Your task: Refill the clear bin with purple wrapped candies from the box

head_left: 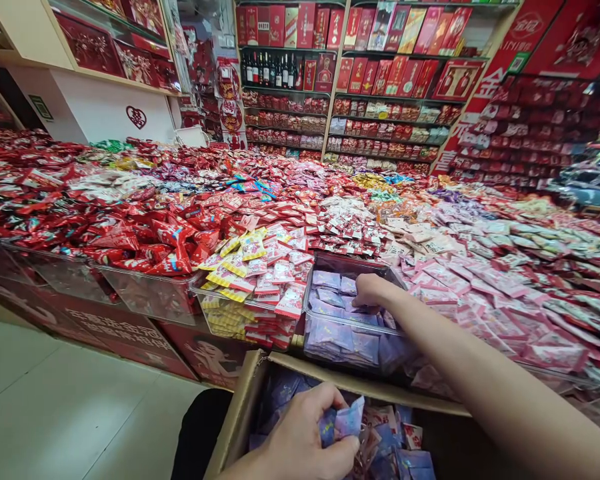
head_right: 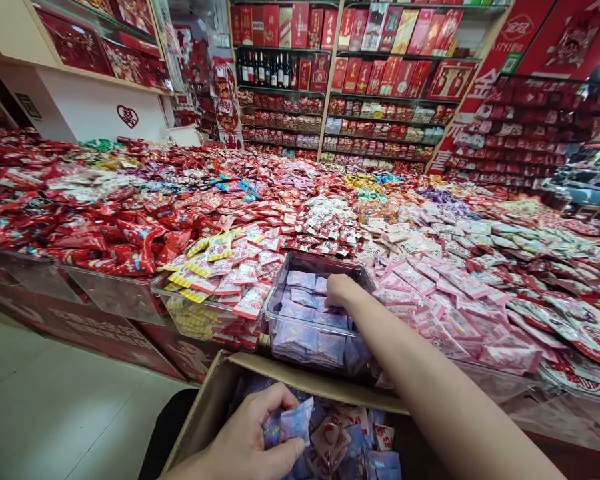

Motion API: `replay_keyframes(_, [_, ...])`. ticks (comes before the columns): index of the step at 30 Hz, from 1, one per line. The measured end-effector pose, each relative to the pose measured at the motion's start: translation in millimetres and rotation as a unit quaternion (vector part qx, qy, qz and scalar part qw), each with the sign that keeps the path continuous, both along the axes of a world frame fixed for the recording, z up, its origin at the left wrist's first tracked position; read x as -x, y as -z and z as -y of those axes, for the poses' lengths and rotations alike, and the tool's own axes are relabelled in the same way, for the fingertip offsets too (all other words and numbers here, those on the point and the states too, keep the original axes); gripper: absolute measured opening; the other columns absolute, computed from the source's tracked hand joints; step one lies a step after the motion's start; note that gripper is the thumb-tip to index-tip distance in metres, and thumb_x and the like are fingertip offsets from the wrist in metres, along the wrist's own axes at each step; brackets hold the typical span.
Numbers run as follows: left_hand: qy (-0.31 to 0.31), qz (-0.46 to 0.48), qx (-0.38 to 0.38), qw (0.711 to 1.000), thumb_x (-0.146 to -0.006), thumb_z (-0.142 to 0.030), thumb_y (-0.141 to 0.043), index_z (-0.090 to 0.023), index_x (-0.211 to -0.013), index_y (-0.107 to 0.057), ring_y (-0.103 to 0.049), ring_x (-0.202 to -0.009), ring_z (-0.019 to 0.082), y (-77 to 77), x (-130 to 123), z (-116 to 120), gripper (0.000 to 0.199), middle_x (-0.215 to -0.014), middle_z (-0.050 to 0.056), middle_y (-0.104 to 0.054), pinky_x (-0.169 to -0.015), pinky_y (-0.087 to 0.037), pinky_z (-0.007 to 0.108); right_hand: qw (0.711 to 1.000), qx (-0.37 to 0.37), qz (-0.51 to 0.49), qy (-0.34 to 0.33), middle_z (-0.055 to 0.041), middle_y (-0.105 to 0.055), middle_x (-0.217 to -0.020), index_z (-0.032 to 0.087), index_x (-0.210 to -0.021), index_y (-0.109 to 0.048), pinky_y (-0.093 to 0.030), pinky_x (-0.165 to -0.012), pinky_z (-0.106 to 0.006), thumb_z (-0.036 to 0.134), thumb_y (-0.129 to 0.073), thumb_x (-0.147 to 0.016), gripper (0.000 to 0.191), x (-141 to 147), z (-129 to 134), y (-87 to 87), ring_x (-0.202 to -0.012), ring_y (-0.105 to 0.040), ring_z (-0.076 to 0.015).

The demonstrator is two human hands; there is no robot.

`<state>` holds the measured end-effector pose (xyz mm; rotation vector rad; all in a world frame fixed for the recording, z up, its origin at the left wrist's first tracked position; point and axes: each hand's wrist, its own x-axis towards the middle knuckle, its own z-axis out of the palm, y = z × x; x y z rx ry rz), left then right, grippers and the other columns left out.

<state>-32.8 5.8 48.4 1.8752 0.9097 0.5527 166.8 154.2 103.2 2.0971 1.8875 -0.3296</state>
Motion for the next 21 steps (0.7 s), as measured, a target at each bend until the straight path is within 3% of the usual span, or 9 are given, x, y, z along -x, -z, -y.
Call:
replay_keyframes(3, [0.002, -0.002, -0.003, 1.000, -0.063, -0.015, -0.053, -0.017, -0.071, -0.045, -0.033, -0.056, 0.007, -0.4, 0, -1, 0.012, -0.060, -0.007, -0.041, -0.053, -0.027, 0.018, 1.000, 0.031, -0.001, 0.002, -0.0133, -0.067, -0.069, 0.004, -0.077, -0.068, -0.047, -0.055, -0.024, 0.024, -0.060, -0.065, 0.025, 2, 0, 0.4, -0.063, -0.063, -0.0196])
replay_keyframes(11, [-0.002, -0.020, -0.007, 1.000, -0.064, -0.018, -0.053, -0.017, -0.073, -0.047, -0.034, -0.056, 0.007, 1.4, 0, 1, 0.011, -0.061, -0.006, -0.042, -0.052, -0.027, 0.018, 0.997, -0.062, 0.023, -0.036, -0.0145, -0.066, -0.084, 0.011, -0.084, -0.066, -0.043, -0.058, -0.025, 0.034, -0.059, -0.064, 0.031, -5, -4, 11.2, -0.079, -0.061, -0.0236])
replay_keyframes(17, [0.011, -0.017, -0.008, 1.000, -0.063, -0.016, -0.053, -0.017, -0.073, -0.047, -0.035, -0.056, 0.007, 1.0, 0, 1, 0.012, -0.061, -0.006, -0.043, -0.052, -0.028, 0.018, 0.973, -0.053, -0.175, -0.142, -0.0023, -0.065, -0.071, 0.017, -0.074, -0.064, -0.038, -0.053, -0.019, 0.037, -0.055, -0.068, 0.022, 7, 2, 6.5, -0.065, -0.056, -0.0131])
replay_keyframes(21, [0.014, -0.021, -0.026, 0.999, -0.061, -0.015, -0.054, -0.016, -0.072, -0.048, -0.038, -0.058, 0.008, 2.3, -1, -1, 0.013, -0.063, -0.005, -0.046, -0.054, -0.030, 0.018, 0.958, -0.059, -0.227, -0.163, -0.0007, -0.063, -0.068, 0.017, -0.073, -0.063, -0.037, -0.054, -0.019, 0.032, -0.054, -0.070, 0.018, 12, 5, 4.7, -0.062, -0.054, -0.0113])
